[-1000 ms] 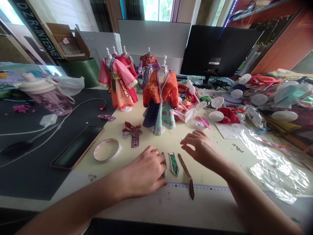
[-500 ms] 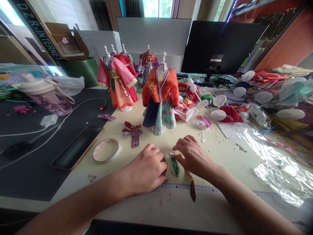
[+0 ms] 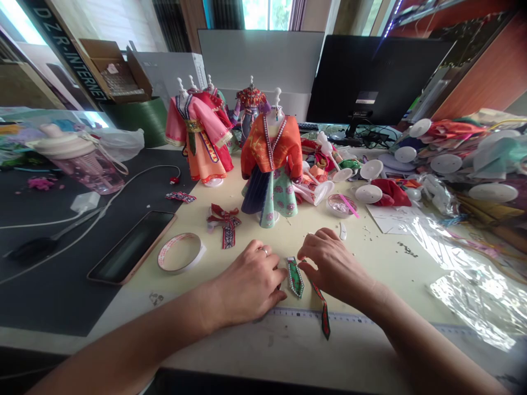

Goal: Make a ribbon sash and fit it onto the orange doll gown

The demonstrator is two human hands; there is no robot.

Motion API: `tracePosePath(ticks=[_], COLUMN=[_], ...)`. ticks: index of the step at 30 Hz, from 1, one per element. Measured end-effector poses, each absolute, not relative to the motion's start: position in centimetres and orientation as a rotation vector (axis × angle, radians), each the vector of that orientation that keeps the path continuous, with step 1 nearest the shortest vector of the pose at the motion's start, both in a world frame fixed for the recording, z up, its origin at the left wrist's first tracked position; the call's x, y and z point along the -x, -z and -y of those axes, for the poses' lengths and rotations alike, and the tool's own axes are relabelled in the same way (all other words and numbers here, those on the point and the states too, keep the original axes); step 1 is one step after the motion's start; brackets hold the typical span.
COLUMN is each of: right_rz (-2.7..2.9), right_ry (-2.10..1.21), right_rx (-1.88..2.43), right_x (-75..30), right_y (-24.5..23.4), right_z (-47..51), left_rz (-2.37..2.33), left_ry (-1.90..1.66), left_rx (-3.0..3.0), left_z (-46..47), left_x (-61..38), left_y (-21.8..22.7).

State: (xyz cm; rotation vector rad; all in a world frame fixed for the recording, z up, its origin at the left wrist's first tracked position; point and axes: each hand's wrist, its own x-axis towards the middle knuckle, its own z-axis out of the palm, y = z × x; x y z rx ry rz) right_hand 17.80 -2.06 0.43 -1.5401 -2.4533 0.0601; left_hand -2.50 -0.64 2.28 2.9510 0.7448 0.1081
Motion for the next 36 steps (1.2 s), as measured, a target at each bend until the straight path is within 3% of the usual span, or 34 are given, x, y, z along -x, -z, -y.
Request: tracePosePath(ticks=[18, 36], right_rz=[2.393, 2.311], right_ry=[-0.048, -0.083], right_rx=[1.624, 1.653], right_x=[-17.6, -17.8], right_y=[-0.5, -0.7], right_z=[1.8, 1.6], left_rz=[-0.664, -0.546], left_ry=[-0.069, -0.467], left_rx=[-3.098, -3.284], left_z=[1.4, 0.9], left_x=[2.0, 0.9], left_y=[-1.5, 0.9])
